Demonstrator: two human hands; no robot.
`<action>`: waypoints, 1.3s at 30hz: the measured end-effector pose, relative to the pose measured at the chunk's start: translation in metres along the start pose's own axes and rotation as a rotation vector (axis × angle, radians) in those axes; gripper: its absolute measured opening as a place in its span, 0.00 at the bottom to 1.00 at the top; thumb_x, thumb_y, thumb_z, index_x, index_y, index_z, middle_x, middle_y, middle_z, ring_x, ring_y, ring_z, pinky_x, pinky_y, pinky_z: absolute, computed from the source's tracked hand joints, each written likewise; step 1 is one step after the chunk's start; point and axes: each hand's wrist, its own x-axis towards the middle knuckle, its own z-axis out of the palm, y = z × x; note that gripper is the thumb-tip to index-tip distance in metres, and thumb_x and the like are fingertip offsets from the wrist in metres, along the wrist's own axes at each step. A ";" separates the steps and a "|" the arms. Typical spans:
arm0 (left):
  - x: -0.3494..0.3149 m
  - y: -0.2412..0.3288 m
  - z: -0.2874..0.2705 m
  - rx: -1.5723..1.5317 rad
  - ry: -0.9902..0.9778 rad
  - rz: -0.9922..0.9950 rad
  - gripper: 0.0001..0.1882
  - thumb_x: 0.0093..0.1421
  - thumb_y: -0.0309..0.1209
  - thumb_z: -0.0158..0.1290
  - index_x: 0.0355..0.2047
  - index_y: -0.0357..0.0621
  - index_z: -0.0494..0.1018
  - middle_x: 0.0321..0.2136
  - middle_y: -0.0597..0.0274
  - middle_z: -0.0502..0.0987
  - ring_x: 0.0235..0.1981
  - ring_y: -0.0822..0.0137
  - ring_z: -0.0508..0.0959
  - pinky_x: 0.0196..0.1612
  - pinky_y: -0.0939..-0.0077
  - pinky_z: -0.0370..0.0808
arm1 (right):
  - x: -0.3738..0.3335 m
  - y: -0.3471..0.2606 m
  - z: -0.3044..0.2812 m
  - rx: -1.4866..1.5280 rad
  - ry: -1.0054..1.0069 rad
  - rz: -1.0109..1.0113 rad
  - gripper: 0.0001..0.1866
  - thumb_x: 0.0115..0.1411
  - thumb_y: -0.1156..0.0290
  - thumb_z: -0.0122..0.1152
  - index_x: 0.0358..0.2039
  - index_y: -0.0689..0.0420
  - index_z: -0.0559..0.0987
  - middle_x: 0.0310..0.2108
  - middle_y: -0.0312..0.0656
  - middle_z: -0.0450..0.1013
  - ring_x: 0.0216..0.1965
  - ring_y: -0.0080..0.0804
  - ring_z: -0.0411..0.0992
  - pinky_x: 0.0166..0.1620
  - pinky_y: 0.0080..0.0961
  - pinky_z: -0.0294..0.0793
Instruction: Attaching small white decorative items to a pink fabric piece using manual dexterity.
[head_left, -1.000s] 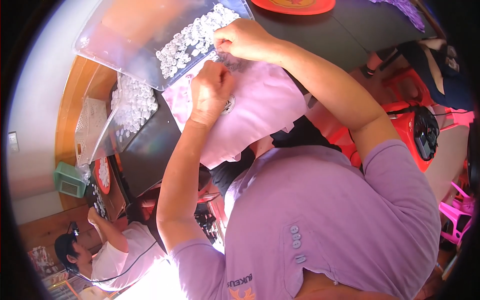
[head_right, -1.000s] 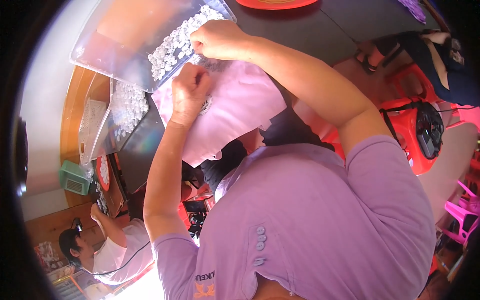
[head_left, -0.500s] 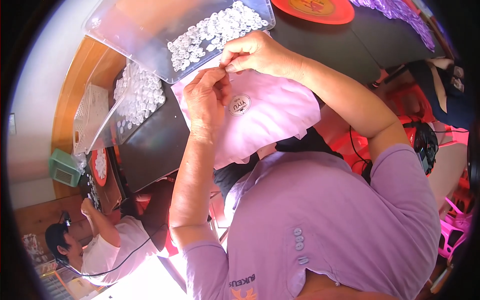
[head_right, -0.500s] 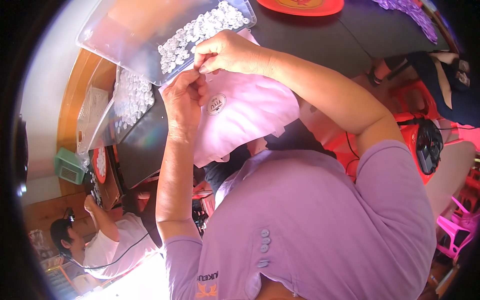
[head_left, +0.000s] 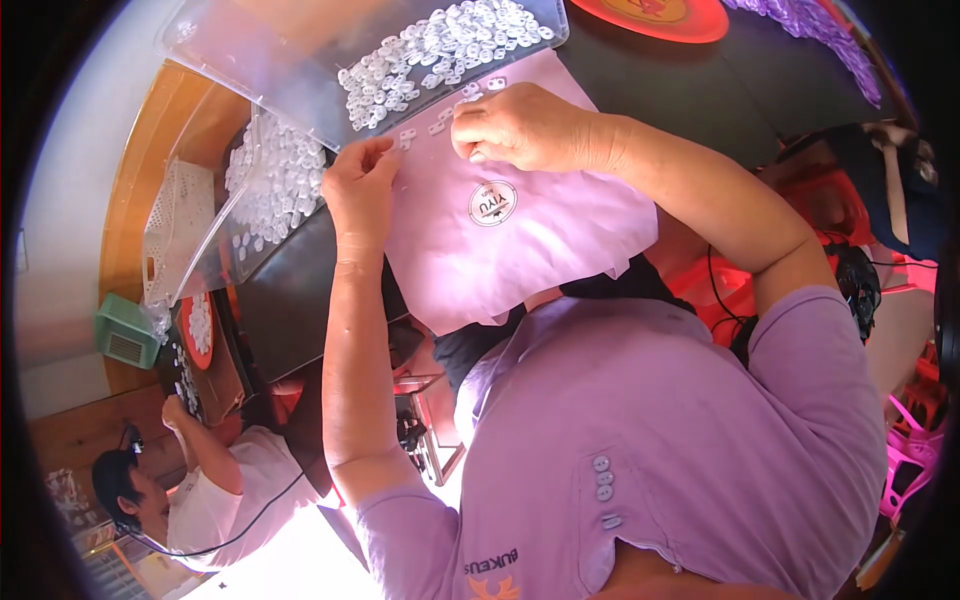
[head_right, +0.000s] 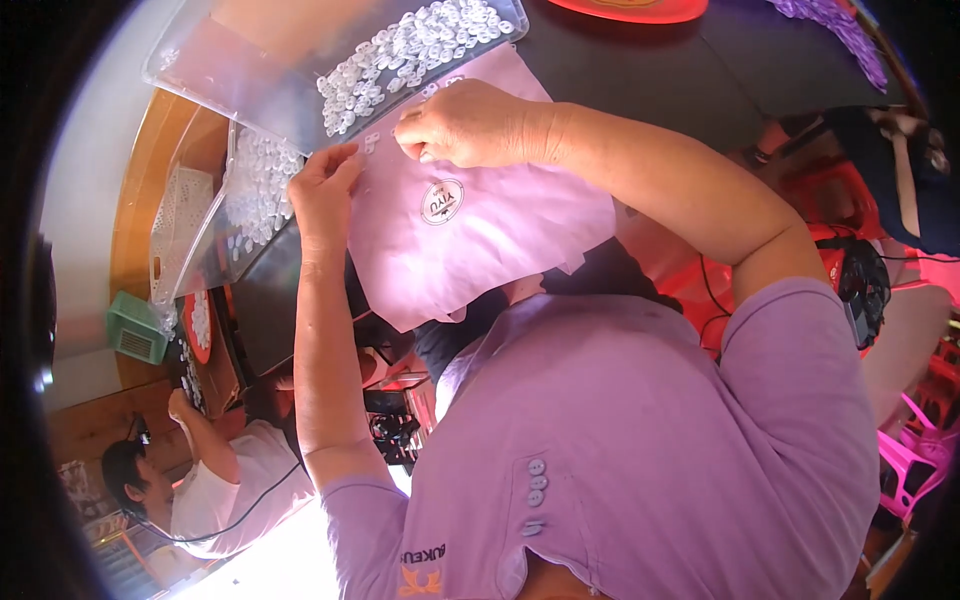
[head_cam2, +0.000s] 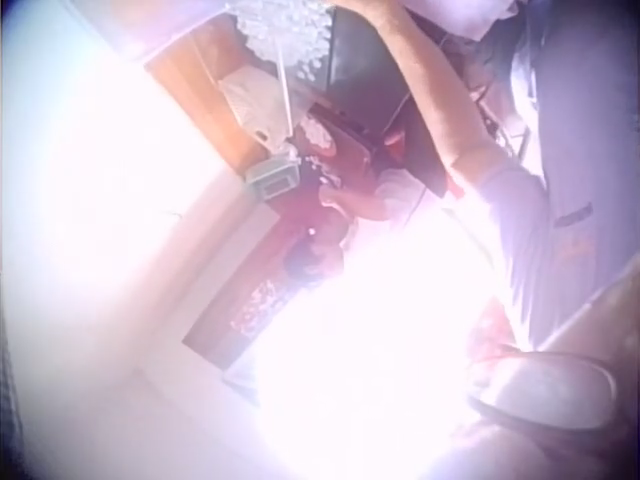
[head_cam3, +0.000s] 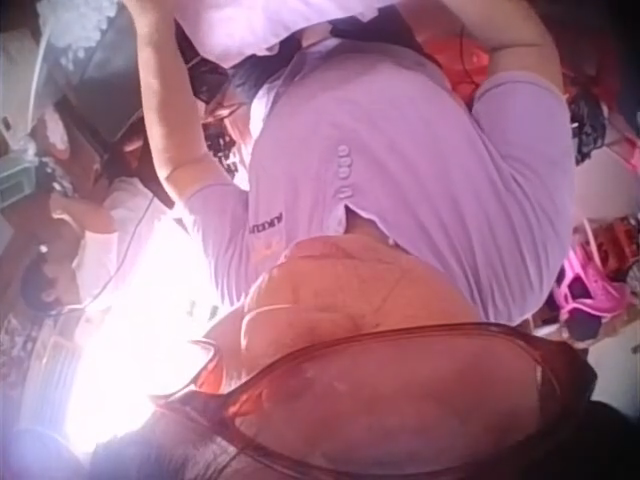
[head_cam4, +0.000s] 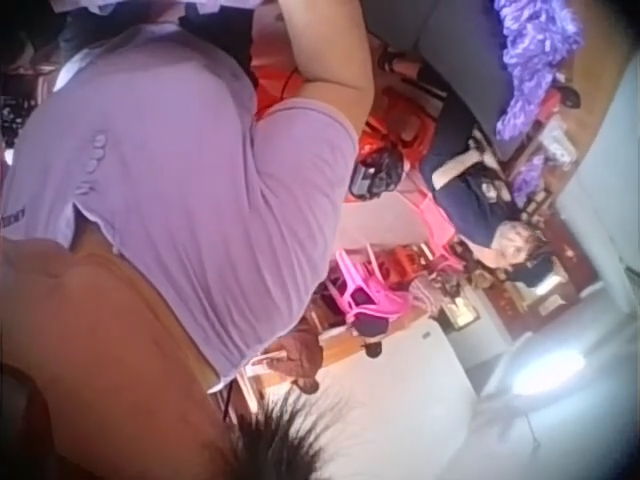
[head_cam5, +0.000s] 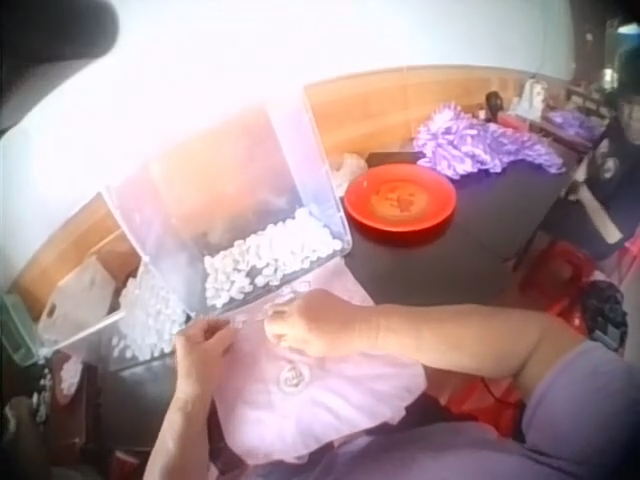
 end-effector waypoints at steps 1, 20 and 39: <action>0.001 0.004 0.002 0.061 -0.018 0.016 0.10 0.50 0.27 0.60 0.32 0.35 0.78 0.23 0.62 0.77 0.24 0.72 0.75 0.30 0.79 0.72 | -0.001 0.000 0.000 0.000 0.000 0.000 0.06 0.54 0.73 0.57 0.26 0.56 0.68 0.27 0.37 0.68 0.31 0.40 0.71 0.33 0.34 0.68; 0.015 0.026 0.019 0.497 -0.058 0.279 0.08 0.49 0.31 0.61 0.26 0.40 0.77 0.28 0.55 0.76 0.29 0.56 0.78 0.34 0.65 0.74 | -0.001 0.001 -0.005 0.143 0.016 0.095 0.04 0.53 0.75 0.56 0.27 0.57 0.70 0.26 0.38 0.70 0.28 0.40 0.70 0.34 0.35 0.67; -0.023 0.067 0.038 -0.852 -0.157 -0.206 0.05 0.57 0.20 0.55 0.34 0.31 0.74 0.25 0.56 0.77 0.21 0.70 0.75 0.20 0.79 0.69 | 0.001 0.000 -0.017 0.366 0.324 0.289 0.04 0.59 0.75 0.58 0.33 0.62 0.76 0.28 0.37 0.77 0.30 0.21 0.74 0.34 0.22 0.72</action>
